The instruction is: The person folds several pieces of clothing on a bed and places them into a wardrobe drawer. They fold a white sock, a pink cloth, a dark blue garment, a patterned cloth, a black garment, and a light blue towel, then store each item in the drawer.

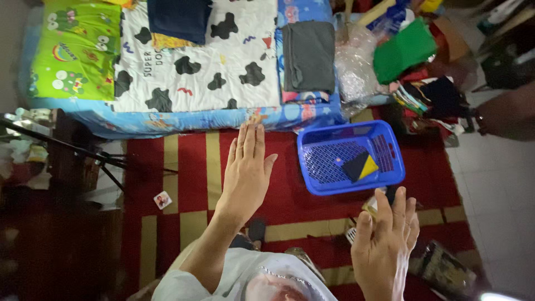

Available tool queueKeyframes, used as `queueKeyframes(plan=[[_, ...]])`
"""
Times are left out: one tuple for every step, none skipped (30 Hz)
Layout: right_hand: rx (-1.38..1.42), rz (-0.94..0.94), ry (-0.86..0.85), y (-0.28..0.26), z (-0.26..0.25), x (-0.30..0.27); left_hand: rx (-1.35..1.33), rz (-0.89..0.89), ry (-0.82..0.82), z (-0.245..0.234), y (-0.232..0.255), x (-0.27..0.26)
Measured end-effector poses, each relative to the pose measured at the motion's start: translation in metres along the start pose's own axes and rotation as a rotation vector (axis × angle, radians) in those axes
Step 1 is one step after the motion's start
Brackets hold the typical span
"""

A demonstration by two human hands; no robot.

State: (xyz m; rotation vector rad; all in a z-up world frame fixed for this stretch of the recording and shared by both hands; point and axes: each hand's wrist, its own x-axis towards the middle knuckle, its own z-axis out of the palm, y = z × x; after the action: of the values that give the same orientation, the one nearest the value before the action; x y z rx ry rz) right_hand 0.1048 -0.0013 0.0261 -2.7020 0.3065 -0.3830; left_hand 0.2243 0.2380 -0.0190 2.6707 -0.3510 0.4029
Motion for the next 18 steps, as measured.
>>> queueKeyframes(plan=[[0.019, -0.001, 0.0, -0.008, 0.007, 0.01, 0.011, -0.003, 0.009, -0.001, -0.011, 0.009], [0.033, -0.002, -0.009, -0.014, 0.012, 0.017, 0.019, -0.013, 0.013, -0.001, -0.02, 0.012], [0.047, -0.008, -0.013, -0.021, 0.018, 0.024, 0.027, -0.022, 0.017, -0.001, -0.03, 0.015], [0.059, -0.018, -0.021, -0.028, 0.025, 0.034, 0.039, -0.034, 0.026, -0.002, -0.039, 0.019], [0.072, -0.028, -0.028, -0.035, 0.031, 0.045, 0.05, -0.045, 0.035, -0.003, -0.049, 0.023], [0.066, -0.051, -0.03, -0.041, 0.036, 0.056, 0.063, -0.055, 0.046, -0.004, -0.059, 0.029], [0.061, -0.074, -0.031, -0.046, 0.04, 0.068, 0.061, -0.084, 0.047, -0.005, -0.068, 0.035], [0.058, -0.098, -0.029, -0.051, 0.046, 0.079, 0.062, -0.111, 0.051, -0.004, -0.076, 0.041], [0.058, -0.113, -0.02, -0.054, 0.053, 0.091, 0.063, -0.139, 0.055, -0.003, -0.084, 0.047], [0.057, -0.129, -0.014, -0.058, 0.06, 0.104, 0.073, -0.151, 0.065, -0.003, -0.092, 0.052], [0.057, -0.144, -0.007, -0.062, 0.068, 0.118, 0.084, -0.164, 0.076, -0.002, -0.101, 0.058], [0.073, -0.163, -0.008, -0.066, 0.076, 0.135, 0.096, -0.179, 0.087, -0.001, -0.109, 0.066], [0.089, -0.183, -0.008, -0.068, 0.085, 0.151, 0.103, -0.2, 0.094, 0.0, -0.117, 0.075], [0.105, -0.206, -0.009, -0.071, 0.093, 0.168, 0.111, -0.223, 0.104, 0.002, -0.125, 0.084], [0.108, -0.238, -0.013, -0.073, 0.101, 0.185, 0.119, -0.247, 0.114, 0.003, -0.132, 0.093], [0.114, -0.274, -0.014, -0.077, 0.111, 0.206, 0.132, -0.275, 0.118, 0.004, -0.138, 0.103], [0.121, -0.31, -0.015, -0.08, 0.118, 0.226, 0.144, -0.302, 0.122, 0.003, -0.143, 0.114], [0.132, -0.333, -0.03, -0.086, 0.125, 0.246, 0.157, -0.327, 0.124, 0.001, -0.149, 0.127]])
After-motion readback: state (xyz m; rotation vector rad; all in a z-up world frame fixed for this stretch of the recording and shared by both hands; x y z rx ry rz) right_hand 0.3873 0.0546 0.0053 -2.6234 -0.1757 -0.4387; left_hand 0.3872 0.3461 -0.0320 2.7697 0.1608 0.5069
